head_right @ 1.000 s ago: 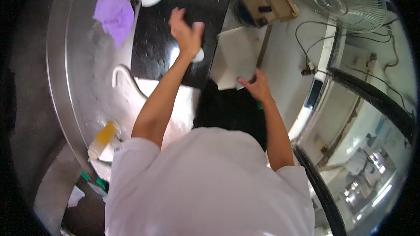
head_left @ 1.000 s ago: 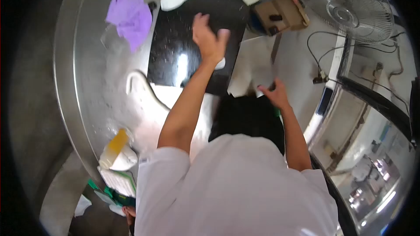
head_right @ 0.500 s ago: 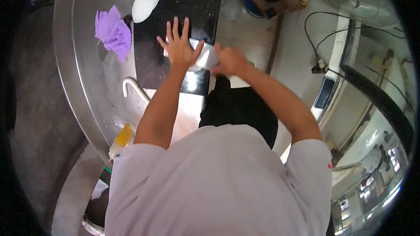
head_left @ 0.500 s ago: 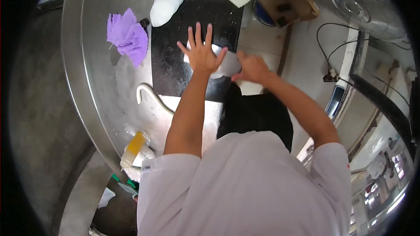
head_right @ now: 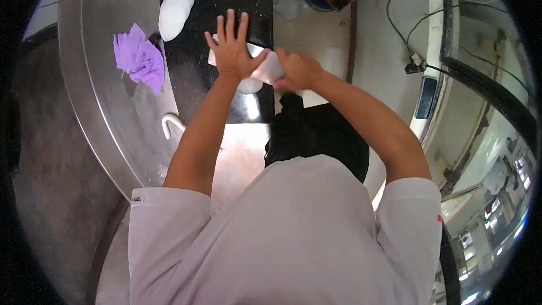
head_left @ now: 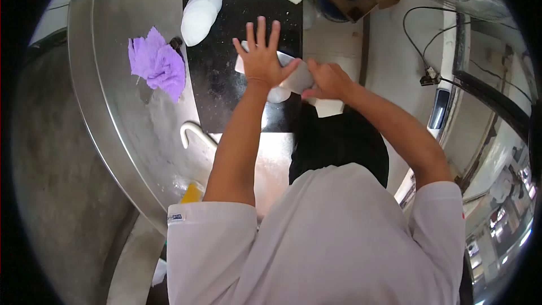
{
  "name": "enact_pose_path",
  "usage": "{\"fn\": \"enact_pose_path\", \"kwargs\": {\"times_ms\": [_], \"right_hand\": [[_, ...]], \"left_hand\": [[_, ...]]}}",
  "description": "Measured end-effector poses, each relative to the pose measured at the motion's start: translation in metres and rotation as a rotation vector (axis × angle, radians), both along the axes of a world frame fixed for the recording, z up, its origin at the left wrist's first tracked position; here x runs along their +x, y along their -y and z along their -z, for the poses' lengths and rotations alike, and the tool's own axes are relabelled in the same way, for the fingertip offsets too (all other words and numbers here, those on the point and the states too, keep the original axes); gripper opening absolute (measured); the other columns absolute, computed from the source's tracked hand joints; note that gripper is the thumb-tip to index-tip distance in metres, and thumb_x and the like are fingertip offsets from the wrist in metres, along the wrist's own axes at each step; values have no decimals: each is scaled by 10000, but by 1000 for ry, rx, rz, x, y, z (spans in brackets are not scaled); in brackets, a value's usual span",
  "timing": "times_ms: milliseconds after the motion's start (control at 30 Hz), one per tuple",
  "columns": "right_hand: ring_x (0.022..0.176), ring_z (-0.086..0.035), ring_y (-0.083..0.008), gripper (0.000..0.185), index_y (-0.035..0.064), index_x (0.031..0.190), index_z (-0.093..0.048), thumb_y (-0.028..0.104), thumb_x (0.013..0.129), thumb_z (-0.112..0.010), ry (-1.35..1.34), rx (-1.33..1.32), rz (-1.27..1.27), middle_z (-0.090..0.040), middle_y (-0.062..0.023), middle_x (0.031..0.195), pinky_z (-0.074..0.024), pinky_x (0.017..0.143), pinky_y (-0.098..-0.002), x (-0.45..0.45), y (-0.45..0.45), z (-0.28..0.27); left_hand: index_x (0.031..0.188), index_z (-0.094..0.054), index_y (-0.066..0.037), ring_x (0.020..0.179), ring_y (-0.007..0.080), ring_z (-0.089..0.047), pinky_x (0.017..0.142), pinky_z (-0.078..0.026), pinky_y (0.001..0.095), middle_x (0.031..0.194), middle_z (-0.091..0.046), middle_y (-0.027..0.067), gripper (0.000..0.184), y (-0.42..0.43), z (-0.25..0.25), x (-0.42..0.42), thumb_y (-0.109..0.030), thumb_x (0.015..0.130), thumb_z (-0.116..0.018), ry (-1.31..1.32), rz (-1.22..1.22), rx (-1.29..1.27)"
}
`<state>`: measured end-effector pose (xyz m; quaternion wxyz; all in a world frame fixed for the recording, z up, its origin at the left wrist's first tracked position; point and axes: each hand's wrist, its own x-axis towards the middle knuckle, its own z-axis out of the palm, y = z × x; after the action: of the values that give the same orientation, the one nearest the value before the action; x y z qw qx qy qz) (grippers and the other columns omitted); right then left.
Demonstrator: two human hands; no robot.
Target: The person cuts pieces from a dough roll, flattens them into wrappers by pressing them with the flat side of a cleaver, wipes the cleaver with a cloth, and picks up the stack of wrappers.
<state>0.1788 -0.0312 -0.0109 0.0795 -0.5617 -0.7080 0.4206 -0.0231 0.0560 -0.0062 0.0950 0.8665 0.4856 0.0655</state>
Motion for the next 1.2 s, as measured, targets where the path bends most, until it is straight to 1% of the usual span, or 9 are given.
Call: {"fn": "enact_pose_path", "kwargs": {"times_ms": [167, 300, 467, 600, 700, 867, 933, 1000, 1200], "right_hand": [[877, -681, -483, 883, -49, 1171, -497, 607, 691, -842, 18, 87, -38, -685, -283, 902, -532, 788, -560, -15, -9, -12], [934, -675, -493, 860, -51, 1232, -471, 523, 720, -855, -21, -84, 109, -675, -318, 980, -544, 835, -529, -24, 59, -14], [1009, -665, -474, 849, -51, 1264, -459, 487, 739, -852, -25, 19, -47, -675, -278, 1046, -547, 867, -506, 8, -12, -5], [968, -673, -467, 776, -33, 1184, -494, 367, 669, -915, -72, 0, -106, -679, -278, 1009, -557, 803, -501, -10, -31, -17], [971, -669, -499, 810, -17, 1193, -511, 426, 654, -922, -77, -81, -26, -678, -301, 1036, -568, 797, -507, -6, 41, 4], [988, -680, -480, 849, -32, 1269, -436, 386, 696, -903, -56, -142, -169, -690, -286, 999, -552, 866, -496, 24, -25, -3], [929, -688, -459, 819, -11, 1259, -458, 412, 701, -883, 94, 261, -317, -687, -281, 943, -556, 791, -527, 29, -58, 3], [922, -686, -461, 821, -12, 1258, -454, 403, 696, -886, 106, 220, -344, -687, -278, 937, -555, 788, -526, 17, -81, -25], [913, -676, -467, 856, -15, 1237, -454, 491, 697, -885, -33, -31, -262, -675, -283, 915, -537, 812, -519, 18, -31, 4]], "left_hand": [[1613, -286, -218, 1534, 433, -167, 1142, -84, 751, 1676, -194, 186, 1110, -15, 5, -11, -704, 713, -716, 103, 0, 79], [1610, -310, -265, 1550, 454, -96, 1060, -89, 841, 1702, -138, 152, 1107, 35, 7, -2, -780, 698, -669, -35, 194, -97], [1620, -265, -252, 1522, 437, -196, 1066, -117, 830, 1673, -223, 141, 1065, -10, 15, 2, -764, 761, -631, 5, -12, 79], [1626, -249, -208, 1546, 449, -101, 1115, -49, 789, 1685, -142, 197, 1120, -10, 10, -15, -736, 735, -677, 16, -26, 18], [1630, -242, -211, 1538, 501, -54, 1091, -31, 812, 1691, -105, 211, 1166, 44, 16, -9, -774, 707, -679, -60, 51, -33], [1620, -268, -198, 1510, 514, -166, 1065, -96, 832, 1677, -185, 194, 1140, 12, 18, 11, -776, 719, -659, -80, -60, 90], [1617, -273, -193, 1504, 509, -185, 1069, -101, 826, 1672, -200, 191, 1124, 1, 11, 14, -763, 728, -658, -38, -152, 107], [1611, -281, -179, 1491, 504, -215, 1088, -99, 808, 1659, -236, 186, 1099, -9, 10, 3, -723, 738, -669, -8, -250, 135], [1632, -221, -226, 1531, 516, -39, 1046, -65, 860, 1694, -126, 177, 1173, 15, 22, 0, -843, 715, -615, -74, -62, 12]]}}
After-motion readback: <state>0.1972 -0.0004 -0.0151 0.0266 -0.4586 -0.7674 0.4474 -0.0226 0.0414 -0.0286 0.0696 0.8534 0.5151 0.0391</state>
